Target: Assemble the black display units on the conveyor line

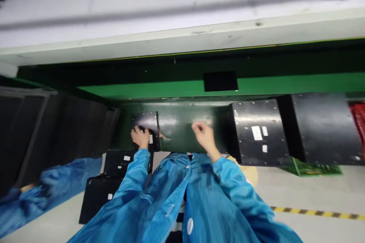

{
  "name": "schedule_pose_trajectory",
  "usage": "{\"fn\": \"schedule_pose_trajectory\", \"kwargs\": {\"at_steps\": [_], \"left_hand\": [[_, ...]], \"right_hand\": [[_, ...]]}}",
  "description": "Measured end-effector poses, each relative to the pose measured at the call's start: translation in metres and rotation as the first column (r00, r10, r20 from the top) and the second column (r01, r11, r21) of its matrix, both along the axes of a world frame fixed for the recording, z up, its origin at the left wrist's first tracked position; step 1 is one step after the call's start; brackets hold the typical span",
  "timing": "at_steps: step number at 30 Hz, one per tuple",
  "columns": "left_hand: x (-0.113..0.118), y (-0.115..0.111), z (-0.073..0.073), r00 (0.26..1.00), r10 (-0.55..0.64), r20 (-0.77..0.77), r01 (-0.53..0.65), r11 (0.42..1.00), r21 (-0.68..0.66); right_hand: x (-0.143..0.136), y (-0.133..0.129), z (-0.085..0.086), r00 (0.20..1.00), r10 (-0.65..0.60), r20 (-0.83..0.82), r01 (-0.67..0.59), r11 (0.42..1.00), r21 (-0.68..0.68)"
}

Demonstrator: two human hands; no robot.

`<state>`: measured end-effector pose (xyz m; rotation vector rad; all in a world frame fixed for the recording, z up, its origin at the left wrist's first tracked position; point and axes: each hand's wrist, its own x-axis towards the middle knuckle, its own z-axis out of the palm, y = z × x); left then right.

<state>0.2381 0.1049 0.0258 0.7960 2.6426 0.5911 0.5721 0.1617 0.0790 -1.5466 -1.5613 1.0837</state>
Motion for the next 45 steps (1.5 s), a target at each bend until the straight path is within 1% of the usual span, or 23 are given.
{"fn": "schedule_pose_trajectory", "kwargs": {"at_steps": [1, 2, 3, 4, 6, 9, 11, 13, 16, 18, 19, 20, 22, 25, 27, 29, 31, 33, 35, 38, 40, 43, 45], "left_hand": [[-0.032, -0.013, -0.006, 0.993, 0.116, -0.025, -0.118, 0.991, -0.068], [-0.054, -0.023, -0.012, 0.985, 0.167, -0.034, -0.17, 0.979, -0.116], [-0.066, -0.031, -0.018, 0.985, 0.169, -0.029, -0.171, 0.974, -0.145], [-0.07, -0.035, -0.023, 0.99, 0.142, -0.02, -0.144, 0.977, -0.157], [-0.057, -0.037, -0.03, 0.997, 0.082, -0.009, -0.083, 0.984, -0.156], [-0.025, -0.035, -0.032, 1.0, 0.012, 0.026, -0.008, 0.988, -0.156], [-0.011, -0.035, -0.03, 0.997, -0.035, 0.068, 0.045, 0.989, -0.143], [-0.004, -0.037, -0.026, 0.985, -0.08, 0.154, 0.098, 0.989, -0.11], [-0.003, -0.043, -0.019, 0.912, -0.194, 0.363, 0.192, 0.981, 0.041], [-0.003, -0.048, -0.013, 0.815, -0.32, 0.483, 0.228, 0.943, 0.241], [-0.003, -0.05, -0.01, 0.764, -0.369, 0.529, 0.21, 0.918, 0.337], [-0.003, -0.052, -0.006, 0.721, -0.397, 0.568, 0.172, 0.896, 0.409], [0.0, -0.052, 0.004, 0.671, -0.393, 0.629, 0.078, 0.881, 0.467], [0.004, -0.047, 0.021, 0.688, -0.368, 0.626, 0.029, 0.875, 0.483], [0.005, -0.045, 0.032, 0.718, -0.394, 0.574, 0.081, 0.866, 0.494], [0.003, -0.048, 0.043, 0.773, -0.39, 0.5, 0.163, 0.884, 0.437], [-0.002, -0.056, 0.05, 0.865, -0.328, 0.379, 0.211, 0.924, 0.318], [-0.011, -0.062, 0.052, 0.945, -0.231, 0.231, 0.18, 0.959, 0.22], [-0.023, -0.065, 0.049, 0.977, -0.167, 0.134, 0.146, 0.977, 0.155], [-0.043, -0.07, 0.042, 0.982, -0.112, 0.15, 0.092, 0.986, 0.138], [-0.062, -0.076, 0.035, 0.982, -0.006, 0.19, -0.017, 0.993, 0.119], [-0.101, -0.086, 0.017, 0.953, 0.262, 0.153, -0.274, 0.959, 0.066], [-0.128, -0.085, 0.0, 0.939, 0.317, 0.134, -0.334, 0.933, 0.133]], "right_hand": [[-0.044, -0.003, -0.015, 0.992, 0.12, -0.043, -0.126, 0.98, -0.155], [-0.085, -0.006, -0.029, 0.977, 0.204, -0.061, -0.213, 0.933, -0.291], [-0.122, -0.009, -0.042, 0.961, 0.27, -0.059, -0.272, 0.881, -0.387], [-0.154, -0.013, -0.054, 0.946, 0.321, -0.041, -0.303, 0.835, -0.459], [-0.201, -0.017, -0.069, 0.933, 0.353, 0.071, -0.261, 0.799, -0.541], [-0.231, -0.017, -0.075, 0.91, 0.284, 0.304, -0.083, 0.84, -0.536], [-0.231, -0.014, -0.07, 0.891, 0.236, 0.389, -0.006, 0.86, -0.51], [-0.22, -0.015, -0.058, 0.895, 0.176, 0.409, 0.049, 0.874, -0.484], [-0.198, -0.03, -0.033, 0.954, 0.065, 0.294, 0.065, 0.908, -0.414], [-0.189, -0.048, -0.016, 0.99, 0.092, 0.103, -0.049, 0.933, -0.357], [-0.189, -0.056, -0.008, 0.991, 0.135, -0.001, -0.128, 0.936, -0.329], [-0.19, -0.063, -0.002, 0.98, 0.177, -0.095, -0.198, 0.934, -0.297], [-0.198, -0.066, 0.005, 0.952, 0.227, -0.204, -0.271, 0.936, -0.226], [-0.215, -0.044, 0.001, 0.958, 0.24, -0.16, -0.263, 0.954, -0.146], [-0.226, -0.021, -0.005, 0.962, 0.263, -0.078, -0.271, 0.954, -0.127], [-0.233, -0.005, -0.009, 0.954, 0.297, -0.041, -0.3, 0.946, -0.121], [-0.24, 0.001, -0.011, 0.936, 0.347, -0.065, -0.352, 0.931, -0.097], [-0.252, 0.0, -0.014, 0.916, 0.387, -0.106, -0.395, 0.916, -0.065], [-0.268, -0.003, -0.021, 0.924, 0.372, -0.092, -0.378, 0.924, -0.058], [-0.287, -0.01, -0.03, 0.938, 0.332, -0.1, -0.34, 0.938, -0.071], [-0.286, -0.012, -0.033, 0.94, 0.313, -0.14, -0.327, 0.941, -0.093], [-0.266, -0.004, -0.037, 0.933, 0.277, -0.23, -0.306, 0.947, -0.101], [-0.245, 0.008, -0.04, 0.914, 0.255, -0.317, -0.297, 0.95, -0.092]]}}
